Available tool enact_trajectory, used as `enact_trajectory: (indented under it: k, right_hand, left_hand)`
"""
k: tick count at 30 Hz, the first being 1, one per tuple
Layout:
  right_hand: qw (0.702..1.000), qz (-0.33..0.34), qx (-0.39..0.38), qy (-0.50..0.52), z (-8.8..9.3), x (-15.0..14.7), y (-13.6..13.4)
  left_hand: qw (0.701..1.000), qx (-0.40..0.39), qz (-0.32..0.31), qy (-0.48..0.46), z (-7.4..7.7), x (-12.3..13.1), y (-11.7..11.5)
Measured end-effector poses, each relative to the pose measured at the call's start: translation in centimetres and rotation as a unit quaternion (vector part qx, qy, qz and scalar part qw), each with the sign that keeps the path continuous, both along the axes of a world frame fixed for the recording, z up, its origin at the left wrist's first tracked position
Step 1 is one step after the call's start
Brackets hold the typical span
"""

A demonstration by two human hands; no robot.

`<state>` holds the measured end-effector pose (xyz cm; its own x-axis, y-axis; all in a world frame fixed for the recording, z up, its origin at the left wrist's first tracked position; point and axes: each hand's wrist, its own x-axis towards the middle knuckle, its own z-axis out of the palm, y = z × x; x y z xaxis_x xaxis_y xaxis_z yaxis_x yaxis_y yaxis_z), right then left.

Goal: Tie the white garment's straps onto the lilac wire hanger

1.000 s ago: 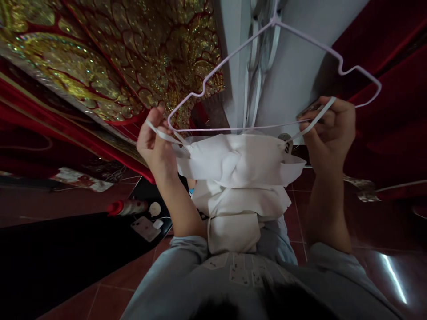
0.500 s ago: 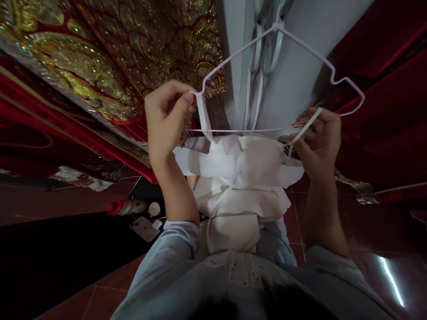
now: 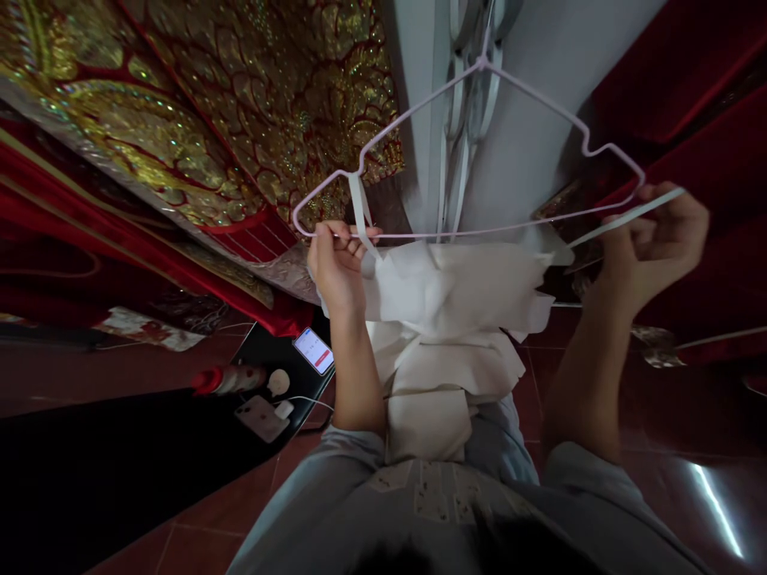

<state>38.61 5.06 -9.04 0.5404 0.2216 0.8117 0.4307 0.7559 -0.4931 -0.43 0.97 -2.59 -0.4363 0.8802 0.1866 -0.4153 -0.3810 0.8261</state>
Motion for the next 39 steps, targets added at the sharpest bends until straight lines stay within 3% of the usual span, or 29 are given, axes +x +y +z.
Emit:
enact_trajectory:
  k: [2, 4, 8, 11, 15, 21, 25, 28, 33, 34, 36, 39]
  right_hand:
    - [1.000, 0.008, -0.014, 0.001, 0.2, 2.4, 1.4]
    - [0.997, 0.041, -0.062, -0.022, 1.5, 2.6, 1.7]
    - [0.976, 0.085, -0.153, -0.128, 6.2, -1.1, -0.3]
    - [0.968, 0.040, -0.165, -0.185, 9.0, -3.2, -1.8]
    - [0.961, 0.043, -0.163, -0.220, 10.0, -3.6, -2.1]
    - [0.980, 0.026, -0.114, -0.164, 11.2, -5.1, -1.1]
    - [0.975, 0.029, -0.140, -0.171, 12.5, -6.4, -1.5]
    - [0.968, 0.013, -0.146, -0.203, 12.5, -6.9, -2.2]
    - [0.973, -0.085, 0.073, -0.203, 10.1, -8.7, -5.2]
    - [0.974, -0.075, 0.065, -0.202, 9.5, -9.4, -6.1]
    - [0.971, 0.007, -0.054, -0.232, 8.2, -10.6, -7.9]
    - [0.920, 0.143, -0.229, -0.285, 6.5, -11.6, -9.3]
  left_hand:
    - [1.000, 0.005, 0.005, -0.009, 0.5, -0.5, 0.3]
    - [1.000, 0.001, 0.003, -0.012, 0.8, -0.8, 0.6]
    - [1.000, -0.015, 0.009, -0.006, 1.1, -0.7, 0.8]
    - [1.000, -0.014, 0.024, -0.015, 1.5, -0.5, 0.7]
    - [0.999, -0.016, 0.026, 0.018, 1.6, -0.6, 0.8]
    - [0.999, -0.019, 0.034, -0.005, 1.2, -0.7, 1.0]
    - [0.999, -0.023, 0.028, -0.003, 1.3, -0.6, 1.0]
    - [0.998, -0.050, 0.022, -0.010, 1.7, -0.5, 0.8]
    - [0.998, -0.062, 0.004, -0.020, 1.9, -0.2, 0.6]
    - [0.998, -0.052, -0.001, -0.019, 1.8, -0.1, 0.5]
    - [0.999, -0.037, -0.005, -0.011, 1.5, 0.1, 0.5]
    - [0.999, -0.033, 0.007, -0.003, 1.1, 0.3, 0.3]
